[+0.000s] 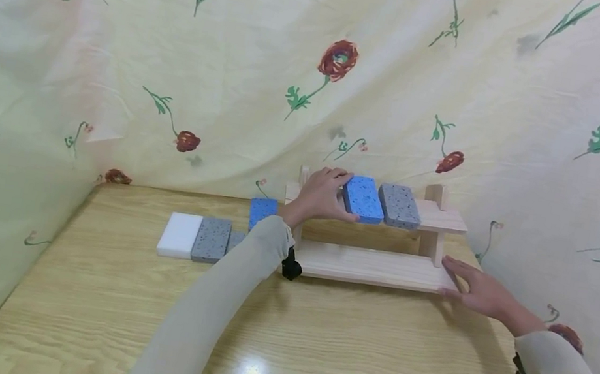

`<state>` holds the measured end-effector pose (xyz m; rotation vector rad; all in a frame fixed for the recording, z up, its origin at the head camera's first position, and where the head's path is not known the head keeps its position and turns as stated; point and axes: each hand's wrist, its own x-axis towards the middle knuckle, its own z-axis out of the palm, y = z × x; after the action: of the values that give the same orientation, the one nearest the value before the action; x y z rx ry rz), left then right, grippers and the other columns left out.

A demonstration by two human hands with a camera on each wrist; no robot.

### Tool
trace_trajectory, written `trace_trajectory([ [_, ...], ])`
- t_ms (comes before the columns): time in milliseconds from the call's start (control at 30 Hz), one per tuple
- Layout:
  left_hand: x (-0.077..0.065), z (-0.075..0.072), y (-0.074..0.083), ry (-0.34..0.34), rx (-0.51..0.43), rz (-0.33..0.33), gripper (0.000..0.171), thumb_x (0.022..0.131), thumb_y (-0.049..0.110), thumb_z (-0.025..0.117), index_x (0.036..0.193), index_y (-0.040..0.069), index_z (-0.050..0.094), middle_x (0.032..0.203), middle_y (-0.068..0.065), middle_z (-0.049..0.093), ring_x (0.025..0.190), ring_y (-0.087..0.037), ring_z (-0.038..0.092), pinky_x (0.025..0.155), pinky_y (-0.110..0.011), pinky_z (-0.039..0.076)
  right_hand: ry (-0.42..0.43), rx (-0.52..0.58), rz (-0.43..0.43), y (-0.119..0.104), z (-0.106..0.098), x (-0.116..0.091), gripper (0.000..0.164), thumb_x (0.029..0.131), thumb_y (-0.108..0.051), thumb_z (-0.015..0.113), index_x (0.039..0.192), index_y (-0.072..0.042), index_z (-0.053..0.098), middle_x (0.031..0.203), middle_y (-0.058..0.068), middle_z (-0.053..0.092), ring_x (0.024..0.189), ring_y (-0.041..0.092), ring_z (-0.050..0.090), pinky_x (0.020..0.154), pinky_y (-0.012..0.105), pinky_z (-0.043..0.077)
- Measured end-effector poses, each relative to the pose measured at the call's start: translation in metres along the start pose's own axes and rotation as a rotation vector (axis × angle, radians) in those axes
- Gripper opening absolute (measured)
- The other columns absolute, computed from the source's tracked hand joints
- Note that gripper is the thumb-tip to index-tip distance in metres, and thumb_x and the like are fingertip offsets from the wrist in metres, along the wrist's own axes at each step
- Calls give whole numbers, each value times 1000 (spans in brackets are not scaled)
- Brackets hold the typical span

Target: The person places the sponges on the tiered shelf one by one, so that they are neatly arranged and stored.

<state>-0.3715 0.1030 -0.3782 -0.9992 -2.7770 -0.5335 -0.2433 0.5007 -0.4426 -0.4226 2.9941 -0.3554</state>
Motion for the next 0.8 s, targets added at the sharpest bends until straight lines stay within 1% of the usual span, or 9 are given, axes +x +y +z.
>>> trace_trajectory([
  [433,-1,0,-1,-28,1,-15,103,81,67,72,161,16,33,163,-4,38,148,-27,37,122,-45,33,8,-6,-2,-3,-1,0,85,92,-45,71,150,9,41,153,35,39,139,57,38,108,70,35],
  [800,-3,0,-1,-53,-34,-38,102,81,67,72,161,16,33,165,-4,37,150,-29,34,122,-47,33,6,-10,-2,-1,0,1,85,92,-45,72,150,9,41,153,36,39,139,57,38,108,69,36],
])
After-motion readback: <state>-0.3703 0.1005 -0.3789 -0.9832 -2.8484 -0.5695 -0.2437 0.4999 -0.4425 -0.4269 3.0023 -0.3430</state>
